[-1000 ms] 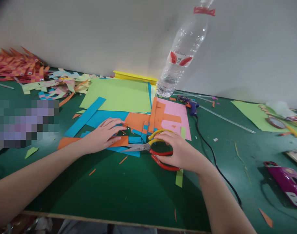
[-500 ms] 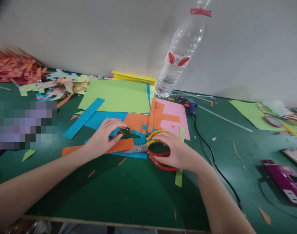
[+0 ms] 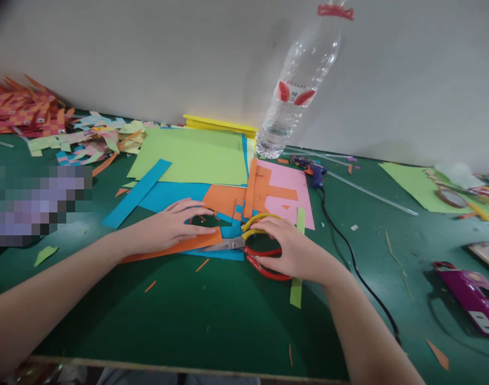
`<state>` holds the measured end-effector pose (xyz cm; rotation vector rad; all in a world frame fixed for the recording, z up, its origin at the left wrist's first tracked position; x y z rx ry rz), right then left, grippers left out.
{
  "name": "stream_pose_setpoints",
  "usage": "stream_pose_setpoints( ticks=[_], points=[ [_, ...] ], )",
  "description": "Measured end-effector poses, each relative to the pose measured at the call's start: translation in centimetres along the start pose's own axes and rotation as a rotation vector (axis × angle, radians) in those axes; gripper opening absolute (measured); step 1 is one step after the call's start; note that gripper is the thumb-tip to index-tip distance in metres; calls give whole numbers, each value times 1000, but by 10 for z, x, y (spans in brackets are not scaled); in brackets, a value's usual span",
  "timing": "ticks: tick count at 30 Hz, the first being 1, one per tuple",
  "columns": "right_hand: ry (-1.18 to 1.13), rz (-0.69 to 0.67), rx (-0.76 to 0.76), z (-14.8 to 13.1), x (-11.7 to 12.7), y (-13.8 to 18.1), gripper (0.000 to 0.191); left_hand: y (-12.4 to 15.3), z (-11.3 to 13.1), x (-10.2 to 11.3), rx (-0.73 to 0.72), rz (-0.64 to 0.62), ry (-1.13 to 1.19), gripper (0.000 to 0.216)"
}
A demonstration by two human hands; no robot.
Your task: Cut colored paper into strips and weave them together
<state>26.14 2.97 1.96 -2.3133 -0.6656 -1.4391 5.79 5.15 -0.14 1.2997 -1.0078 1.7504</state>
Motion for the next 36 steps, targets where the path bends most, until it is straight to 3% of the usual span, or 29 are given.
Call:
stream_pose_setpoints(
  ticks=[16, 26, 36],
  points=[
    [-19, -25, -28, 4, 3, 3, 45, 2, -3, 2, 37, 33, 41, 52],
    [25, -17, 59, -12, -5, -3, 42, 1, -2, 0, 27, 13, 0, 51],
    [19, -33, 45, -15, -5, -1, 42, 2, -3, -2, 33, 1, 5, 53]
  ],
)
Point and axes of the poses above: each hand's wrist, its own y-axis away from the middle knuckle, its own x-axis out of the back of the hand, z = x × y, the point moved 8 cm from there along -y, towards the middle knuckle, and after that the axes turned 1 degree about x, right-handed, at the moved point
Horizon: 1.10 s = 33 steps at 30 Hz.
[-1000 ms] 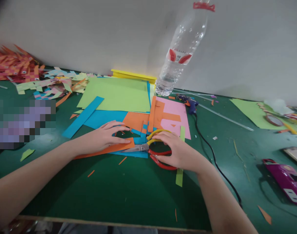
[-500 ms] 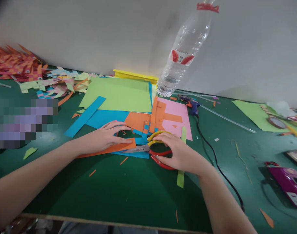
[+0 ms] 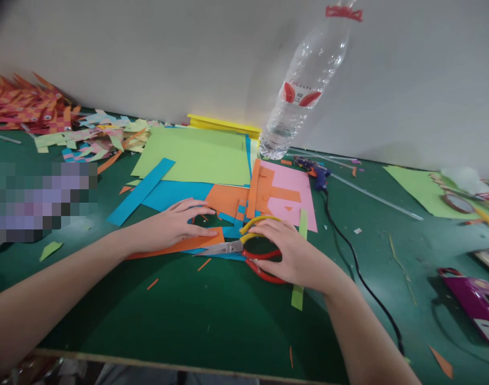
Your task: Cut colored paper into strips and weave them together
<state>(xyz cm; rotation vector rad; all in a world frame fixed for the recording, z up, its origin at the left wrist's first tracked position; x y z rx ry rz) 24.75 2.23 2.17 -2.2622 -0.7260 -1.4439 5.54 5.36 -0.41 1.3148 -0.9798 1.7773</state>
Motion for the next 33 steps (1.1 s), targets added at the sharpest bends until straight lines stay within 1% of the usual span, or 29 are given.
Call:
stream_pose_setpoints(
  ticks=[7, 15, 20, 26, 33],
  points=[
    [33, 9, -26, -2, -6, -2, 41, -1, 1, 0, 7, -20, -21, 49],
    [48, 7, -38, -11, -7, -6, 43, -2, 2, 0, -13, -12, -17, 46],
    [42, -1, -51, -15, -8, -9, 40, -2, 2, -1, -9, -20, -27, 48],
    [42, 19, -42, -19, -7, -10, 40, -2, 1, -1, -6, -9, -18, 47],
    [37, -28, -32, -17, -10, -8, 40, -1, 0, 0, 0, 1, 2, 50]
  ],
)
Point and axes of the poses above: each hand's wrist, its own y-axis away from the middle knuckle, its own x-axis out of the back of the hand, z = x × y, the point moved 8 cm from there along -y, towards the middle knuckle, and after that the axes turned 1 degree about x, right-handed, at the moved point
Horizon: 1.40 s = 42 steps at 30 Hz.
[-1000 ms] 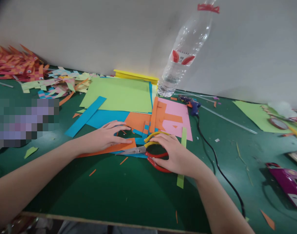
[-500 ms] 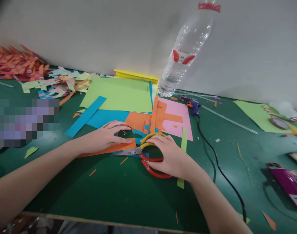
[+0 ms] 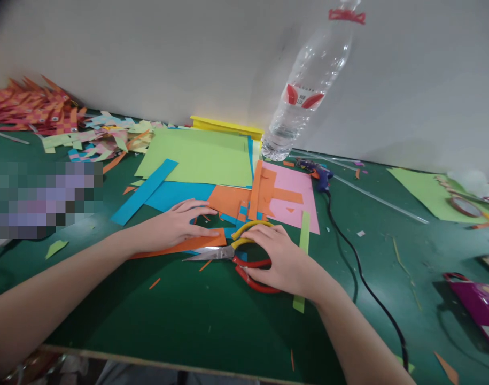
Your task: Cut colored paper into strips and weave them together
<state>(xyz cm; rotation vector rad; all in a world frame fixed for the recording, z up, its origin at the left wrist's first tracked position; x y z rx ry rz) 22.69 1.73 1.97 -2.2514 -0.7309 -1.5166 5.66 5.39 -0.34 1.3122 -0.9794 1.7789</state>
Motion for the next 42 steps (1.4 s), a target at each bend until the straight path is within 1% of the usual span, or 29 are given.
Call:
stream_pose_setpoints(
  ticks=[5, 10, 13, 15, 17, 19, 21, 23, 28, 35, 42],
  points=[
    [25, 32, 14, 3, 2, 3, 40, 0, 0, -1, 36, -8, -24, 52],
    [19, 82, 18, 9, 9, 5, 40, -5, 5, 1, 78, 115, -37, 40],
    [17, 83, 33, 11, 12, 7, 40, -9, 7, 4, 113, 188, 28, 25],
    [23, 80, 37, 13, 12, 7, 40, -9, 5, 9, 133, 220, 90, 19],
    [23, 79, 30, 15, 11, 8, 40, -6, 4, 13, 115, 200, 140, 16],
    [19, 77, 23, 16, 10, 8, 41, -3, 2, 12, 75, 112, 155, 22],
    [20, 75, 19, 17, 10, 9, 41, 2, -1, 9, 54, 22, 124, 29],
    [23, 75, 18, 16, 10, 8, 40, 6, -4, 7, 48, -22, 74, 32],
    [42, 73, 17, 14, 12, 7, 41, 5, -1, 3, 14, -19, -12, 32],
    [41, 74, 34, 11, 9, 6, 42, 1, 7, 7, -19, 12, -14, 30],
    [41, 65, 26, 5, 5, 4, 43, -1, 10, 6, -14, 2, -20, 30]
  ],
)
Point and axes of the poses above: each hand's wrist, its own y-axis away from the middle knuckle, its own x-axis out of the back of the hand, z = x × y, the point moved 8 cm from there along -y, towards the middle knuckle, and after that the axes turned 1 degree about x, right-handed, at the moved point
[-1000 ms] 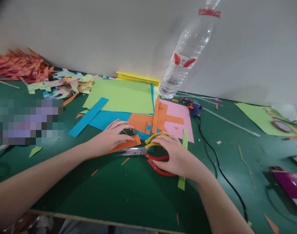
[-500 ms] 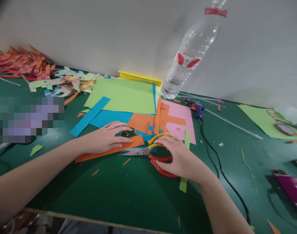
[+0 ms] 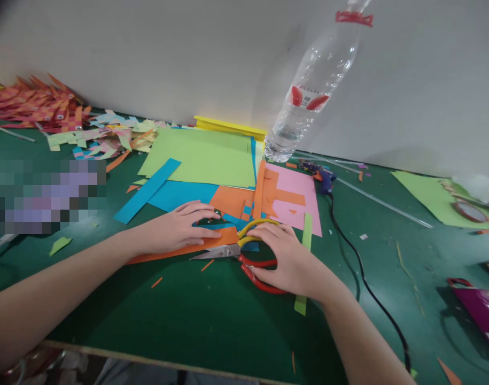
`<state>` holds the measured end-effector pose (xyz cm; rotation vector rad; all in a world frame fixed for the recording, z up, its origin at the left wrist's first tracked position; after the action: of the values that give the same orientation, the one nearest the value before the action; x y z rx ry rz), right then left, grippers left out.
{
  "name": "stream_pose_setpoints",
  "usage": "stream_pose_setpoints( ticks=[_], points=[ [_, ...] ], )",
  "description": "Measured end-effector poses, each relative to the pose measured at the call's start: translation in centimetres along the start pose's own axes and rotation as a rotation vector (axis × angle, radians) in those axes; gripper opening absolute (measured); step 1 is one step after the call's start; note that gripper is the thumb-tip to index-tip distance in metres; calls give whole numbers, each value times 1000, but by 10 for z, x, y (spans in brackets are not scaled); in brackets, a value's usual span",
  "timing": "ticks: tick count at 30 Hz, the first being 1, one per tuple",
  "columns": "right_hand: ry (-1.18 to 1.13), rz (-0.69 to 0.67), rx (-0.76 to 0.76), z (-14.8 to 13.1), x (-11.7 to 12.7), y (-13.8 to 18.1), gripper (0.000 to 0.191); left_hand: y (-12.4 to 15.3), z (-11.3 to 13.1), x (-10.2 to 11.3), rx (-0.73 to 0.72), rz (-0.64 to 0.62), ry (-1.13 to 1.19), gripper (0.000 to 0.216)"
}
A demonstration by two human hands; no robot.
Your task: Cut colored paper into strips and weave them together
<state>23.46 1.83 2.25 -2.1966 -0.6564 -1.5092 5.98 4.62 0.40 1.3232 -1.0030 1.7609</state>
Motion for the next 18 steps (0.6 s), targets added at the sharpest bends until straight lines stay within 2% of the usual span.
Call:
stream_pose_setpoints(
  ticks=[18],
  points=[
    [-7, -11, 13, -5, -3, -2, 41, 1, -5, -7, 20, -39, 31, 42]
  ],
)
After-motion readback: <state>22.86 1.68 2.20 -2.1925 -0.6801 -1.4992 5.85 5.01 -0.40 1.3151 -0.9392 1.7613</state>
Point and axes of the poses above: each hand's wrist, its own y-axis away from the middle knuckle, its own x-axis out of the back of the hand, z = x × y, the point moved 8 cm from there along -y, towards the middle knuckle, and after that the axes turned 1 degree about x, right-handed, at the moved point
